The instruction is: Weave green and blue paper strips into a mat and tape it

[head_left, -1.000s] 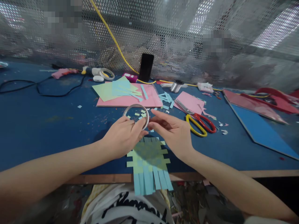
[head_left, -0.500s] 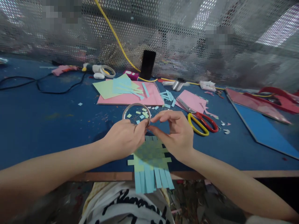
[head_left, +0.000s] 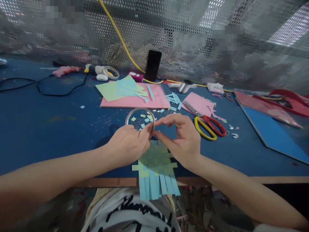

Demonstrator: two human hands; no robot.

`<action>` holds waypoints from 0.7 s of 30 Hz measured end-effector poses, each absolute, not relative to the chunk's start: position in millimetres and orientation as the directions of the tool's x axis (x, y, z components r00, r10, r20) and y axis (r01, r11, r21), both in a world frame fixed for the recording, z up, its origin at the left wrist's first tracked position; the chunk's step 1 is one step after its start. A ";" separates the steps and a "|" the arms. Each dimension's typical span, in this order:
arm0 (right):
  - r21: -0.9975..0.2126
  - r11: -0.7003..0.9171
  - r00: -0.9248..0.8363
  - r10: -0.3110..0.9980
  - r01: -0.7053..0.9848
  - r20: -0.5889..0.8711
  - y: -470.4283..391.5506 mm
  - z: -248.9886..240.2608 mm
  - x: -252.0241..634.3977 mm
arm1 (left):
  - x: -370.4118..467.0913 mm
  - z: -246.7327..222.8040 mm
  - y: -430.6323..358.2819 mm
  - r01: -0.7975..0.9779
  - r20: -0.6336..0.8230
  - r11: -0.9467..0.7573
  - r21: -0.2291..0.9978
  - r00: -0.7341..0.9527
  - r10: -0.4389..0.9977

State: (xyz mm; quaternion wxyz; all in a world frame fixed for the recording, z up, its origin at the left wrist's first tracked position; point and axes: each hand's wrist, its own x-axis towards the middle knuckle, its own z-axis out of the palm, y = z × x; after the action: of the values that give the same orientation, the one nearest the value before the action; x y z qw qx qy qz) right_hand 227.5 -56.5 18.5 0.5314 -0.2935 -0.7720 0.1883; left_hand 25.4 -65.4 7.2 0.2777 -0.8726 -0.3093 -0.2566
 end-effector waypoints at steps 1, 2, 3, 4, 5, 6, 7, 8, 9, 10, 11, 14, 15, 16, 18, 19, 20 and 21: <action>-0.605 0.755 -0.262 0.655 0.253 0.709 -57.1 19.2 227.3 | 25.7 6.5 -65.5 0.688 0.629 -0.651 -0.321 0.669 0.396; -0.609 0.755 -0.260 0.656 0.244 0.709 -57.4 19.7 227.1 | 26.0 6.0 -65.7 0.691 0.637 -0.649 -0.318 0.663 0.394; -0.612 0.756 -0.260 0.655 0.232 0.710 -57.5 20.0 227.0 | 26.4 5.8 -65.9 0.694 0.643 -0.648 -0.315 0.658 0.391; -0.614 0.758 -0.260 0.653 0.220 0.711 -57.2 20.1 227.0 | 26.7 5.9 -66.1 0.694 0.646 -0.647 -0.315 0.657 0.389; -0.612 0.761 -0.263 0.649 0.215 0.714 -56.7 20.2 227.3 | 27.0 6.3 -66.5 0.693 0.645 -0.648 -0.317 0.658 0.388; -0.610 0.763 -0.273 0.646 0.214 0.713 -55.9 20.3 227.8 | 27.2 6.9 -66.8 0.690 0.642 -0.649 -0.319 0.662 0.388; -0.611 0.764 -0.288 0.645 0.210 0.708 -55.0 20.4 228.4 | 27.3 7.5 -67.2 0.685 0.636 -0.653 -0.323 0.668 0.386; -0.616 0.762 -0.312 0.645 0.199 0.697 -54.1 20.7 229.1 | 27.4 8.1 -67.5 0.679 0.631 -0.658 -0.326 0.674 0.383; -0.625 0.759 -0.342 0.645 0.183 0.683 -53.4 21.0 229.8 | 27.3 8.4 -67.7 0.672 0.627 -0.664 -0.329 0.681 0.378; -0.633 0.756 -0.370 0.643 0.165 0.671 -52.8 21.5 230.4 | 27.2 8.5 -67.7 0.664 0.625 -0.670 -0.332 0.687 0.371; -0.636 0.756 -0.386 0.638 0.151 0.666 -52.6 22.0 230.8 | 27.0 8.2 -67.6 0.659 0.626 -0.674 -0.333 0.689 0.365; -0.599 0.778 -0.338 0.624 0.189 0.704 -53.4 23.6 231.0 | 26.2 6.1 -66.7 0.667 0.638 -0.669 -0.328 0.678 0.364; -0.579 0.785 -0.310 0.619 0.219 0.722 -54.0 24.2 230.8 | 26.0 5.4 -66.5 0.673 0.643 -0.664 -0.324 0.672 0.367; -0.558 0.791 -0.291 0.611 0.251 0.736 -54.4 24.7 230.5 | 25.9 4.9 -66.4 0.679 0.648 -0.660 -0.321 0.666 0.370; -0.518 0.798 -0.285 0.597 0.307 0.750 -54.9 25.2 230.2 | 26.0 4.8 -66.5 0.685 0.651 -0.655 -0.320 0.661 0.374; -0.503 0.800 -0.290 0.592 0.327 0.752 -54.8 25.3 230.1 | 26.1 5.2 -66.8 0.686 0.650 -0.653 -0.320 0.661 0.376; -0.496 0.799 -0.298 0.591 0.339 0.749 -54.5 25.1 230.1 | 26.2 5.7 -67.2 0.688 0.648 -0.651 -0.320 0.660 0.379; -0.500 0.798 -0.309 0.595 0.338 0.742 -54.1 24.9 230.1 | 26.2 6.2 -67.6 0.689 0.648 -0.649 -0.322 0.661 0.380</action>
State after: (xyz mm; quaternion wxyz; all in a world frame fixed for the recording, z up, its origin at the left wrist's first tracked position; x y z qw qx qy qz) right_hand 230.1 -54.1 24.9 0.5102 -0.2919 -0.7991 0.1262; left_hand 26.2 -67.6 6.2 0.2831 -0.8661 -0.3085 -0.2730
